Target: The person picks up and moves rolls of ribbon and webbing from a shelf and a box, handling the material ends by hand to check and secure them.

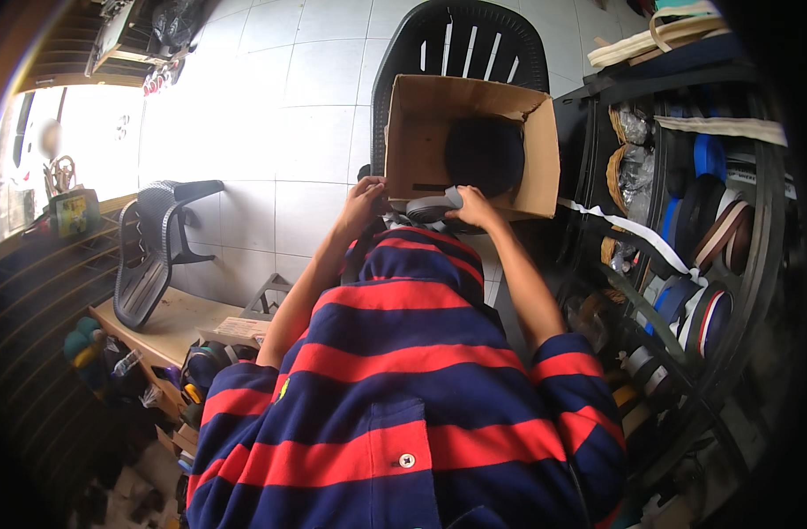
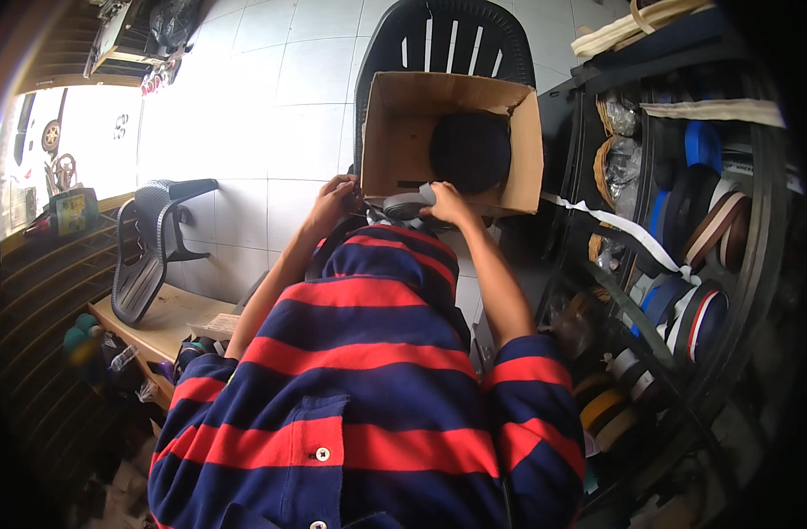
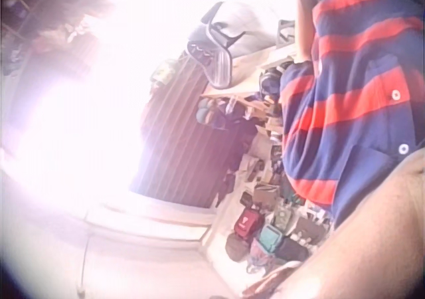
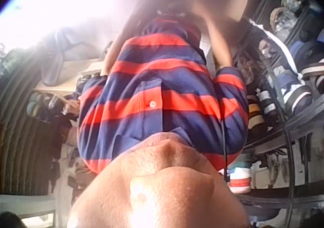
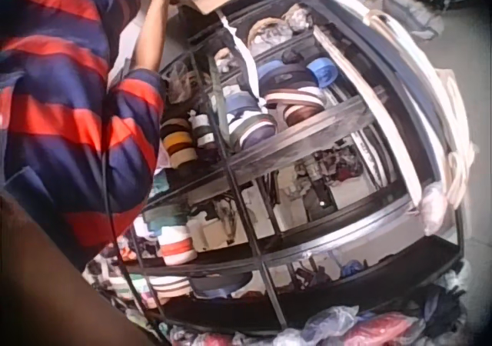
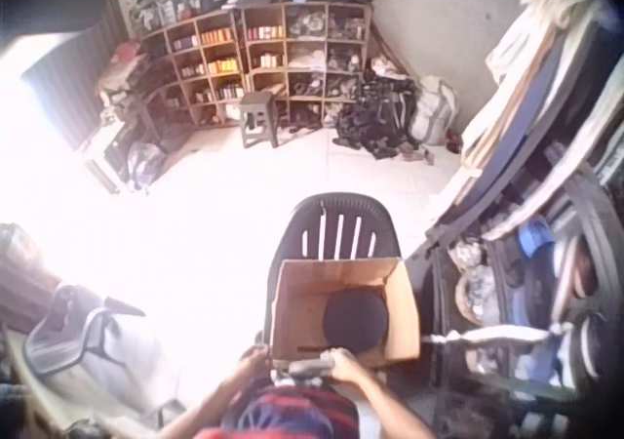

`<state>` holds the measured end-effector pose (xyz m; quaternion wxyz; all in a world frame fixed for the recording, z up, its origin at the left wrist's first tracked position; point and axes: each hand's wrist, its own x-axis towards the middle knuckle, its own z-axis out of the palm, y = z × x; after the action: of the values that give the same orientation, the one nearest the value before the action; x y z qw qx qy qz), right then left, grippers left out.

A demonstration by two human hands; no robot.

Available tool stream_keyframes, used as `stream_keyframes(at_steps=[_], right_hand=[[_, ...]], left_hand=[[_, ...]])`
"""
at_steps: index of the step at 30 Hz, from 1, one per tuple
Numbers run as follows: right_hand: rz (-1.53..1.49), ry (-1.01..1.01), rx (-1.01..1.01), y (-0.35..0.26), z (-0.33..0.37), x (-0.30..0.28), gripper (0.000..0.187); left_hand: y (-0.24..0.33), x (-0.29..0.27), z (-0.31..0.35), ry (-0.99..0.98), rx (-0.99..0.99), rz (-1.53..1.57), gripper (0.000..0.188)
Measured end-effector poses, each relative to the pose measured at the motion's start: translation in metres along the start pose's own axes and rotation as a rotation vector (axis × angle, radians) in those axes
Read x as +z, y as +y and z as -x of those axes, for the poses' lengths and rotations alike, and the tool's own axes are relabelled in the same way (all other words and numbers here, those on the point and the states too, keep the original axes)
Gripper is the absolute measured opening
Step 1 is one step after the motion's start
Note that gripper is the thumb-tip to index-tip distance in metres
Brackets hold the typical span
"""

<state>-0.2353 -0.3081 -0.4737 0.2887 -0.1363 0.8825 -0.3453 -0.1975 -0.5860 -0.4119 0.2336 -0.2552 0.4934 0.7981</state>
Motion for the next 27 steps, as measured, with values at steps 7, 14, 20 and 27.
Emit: stream_keyframes(at_steps=[7,14,20,27], right_hand=[[0.096,0.174,-0.131,-0.025,0.023,0.007,0.041],[0.194,0.266,0.073,-0.029,0.014,0.000,0.048],[0.360,0.484,0.078,-0.085,0.015,-0.042,0.049],[-0.709,-0.196,-0.005,-0.090,-0.054,-0.001,0.029]], left_hand=[[0.020,0.021,-0.014,-0.142,0.022,-0.099,0.027],[0.040,0.027,-0.039,-0.311,0.158,-0.573,0.035],[0.029,0.019,-0.050,-0.166,0.144,-0.440,0.039],[0.026,0.008,-0.058,-0.059,0.134,-0.228,0.037]])
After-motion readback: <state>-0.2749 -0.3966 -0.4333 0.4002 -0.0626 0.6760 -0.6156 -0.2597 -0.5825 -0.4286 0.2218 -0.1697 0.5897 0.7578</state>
